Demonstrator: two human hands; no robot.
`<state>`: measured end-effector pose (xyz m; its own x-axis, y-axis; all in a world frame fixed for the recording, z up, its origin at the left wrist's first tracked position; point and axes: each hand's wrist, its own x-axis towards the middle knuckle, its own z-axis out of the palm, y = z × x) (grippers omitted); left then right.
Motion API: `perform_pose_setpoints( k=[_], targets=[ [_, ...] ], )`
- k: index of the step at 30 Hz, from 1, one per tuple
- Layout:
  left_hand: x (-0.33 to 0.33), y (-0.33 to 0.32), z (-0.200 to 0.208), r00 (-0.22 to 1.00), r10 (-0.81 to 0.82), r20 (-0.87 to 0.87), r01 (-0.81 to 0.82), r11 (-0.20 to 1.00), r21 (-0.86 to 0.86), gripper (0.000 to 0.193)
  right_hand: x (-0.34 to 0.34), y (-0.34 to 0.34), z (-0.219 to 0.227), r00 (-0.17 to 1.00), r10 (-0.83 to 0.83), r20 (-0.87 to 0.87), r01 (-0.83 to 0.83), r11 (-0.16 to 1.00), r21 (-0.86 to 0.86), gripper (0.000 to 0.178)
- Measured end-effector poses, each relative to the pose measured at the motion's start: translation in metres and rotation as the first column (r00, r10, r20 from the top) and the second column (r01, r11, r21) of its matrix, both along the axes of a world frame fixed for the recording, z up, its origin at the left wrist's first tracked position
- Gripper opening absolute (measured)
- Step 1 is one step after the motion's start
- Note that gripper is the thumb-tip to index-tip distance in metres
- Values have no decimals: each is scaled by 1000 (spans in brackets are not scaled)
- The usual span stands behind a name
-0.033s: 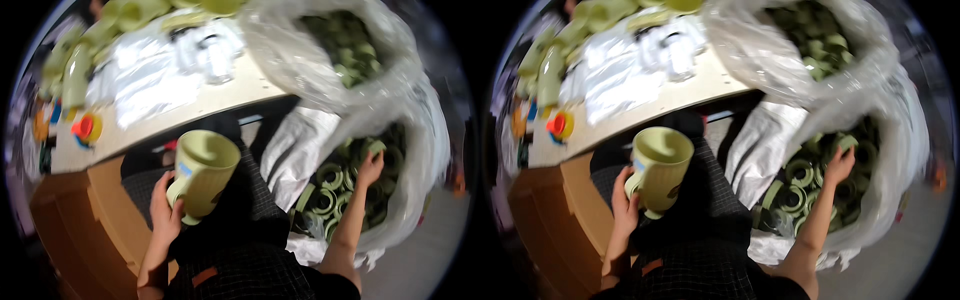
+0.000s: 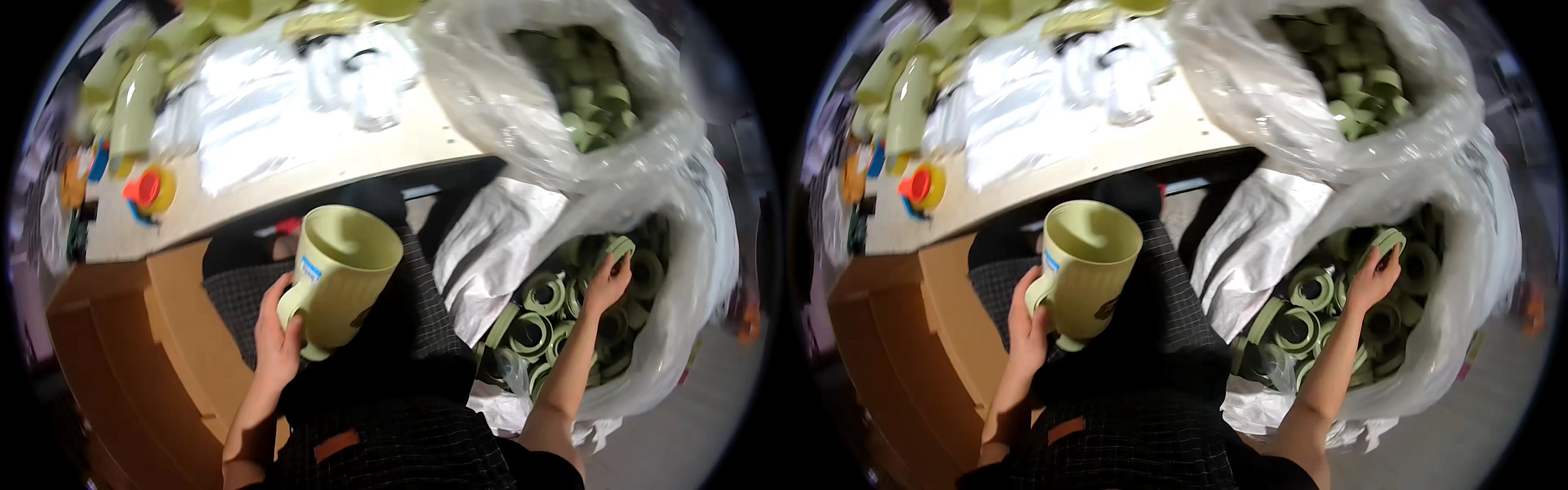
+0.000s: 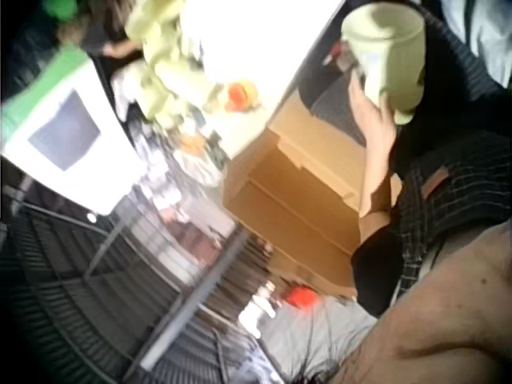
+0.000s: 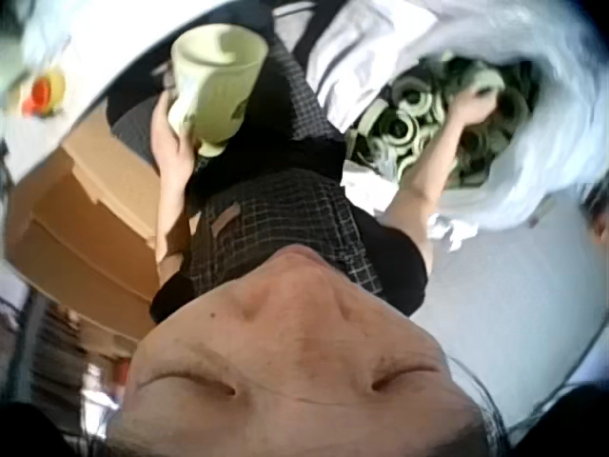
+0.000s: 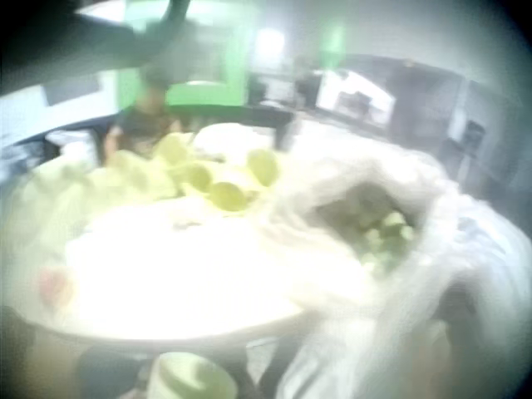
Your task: The person places lids on plastic containers, inserts the containers into plastic bags, and then packs the bagged containers into a cardboard box. After filling the box, the person closes the flaps and seals it with tape using a hand dispenser.
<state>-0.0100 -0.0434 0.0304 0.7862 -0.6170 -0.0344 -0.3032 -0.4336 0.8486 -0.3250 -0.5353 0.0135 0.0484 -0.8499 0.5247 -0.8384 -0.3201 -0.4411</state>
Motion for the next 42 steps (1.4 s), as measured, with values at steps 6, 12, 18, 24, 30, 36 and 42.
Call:
perform_pose_setpoints(
  k=[6, 12, 18, 24, 30, 36, 42],
  targets=[
    [2, 10, -6, 990, -110, -90, 84, 965, -250, 42, 209, 150, 39, 340, 786, 516, -940, 292, 175, 48],
    [-4, 26, -16, 956, -81, -282, -29, 931, -365, 40, 258, 220, 54, -282, 896, 343, -908, -364, 206, 58],
    [-11, 32, -26, 924, -99, -369, -71, 904, -422, 41, 234, 235, 56, -246, 902, 354, -898, -350, 268, 57],
    [-51, 15, 14, 993, -36, -115, 29, 998, -64, 47, 235, 240, 51, -21, 881, 473, -891, -231, 390, 48],
    [-43, 28, 8, 990, -72, -120, 44, 974, -222, 52, 293, 182, 44, 99, 720, 687, -894, -240, 379, 56],
    [14, 17, 76, 908, -261, 328, 279, 960, -11, 25, 297, 212, 29, 76, 655, 752, -664, -530, 528, 56],
    [215, -82, -40, 822, 183, 540, -139, 983, -122, 11, 321, 213, 29, -152, 788, 597, -736, -493, 464, 48]
  ],
)
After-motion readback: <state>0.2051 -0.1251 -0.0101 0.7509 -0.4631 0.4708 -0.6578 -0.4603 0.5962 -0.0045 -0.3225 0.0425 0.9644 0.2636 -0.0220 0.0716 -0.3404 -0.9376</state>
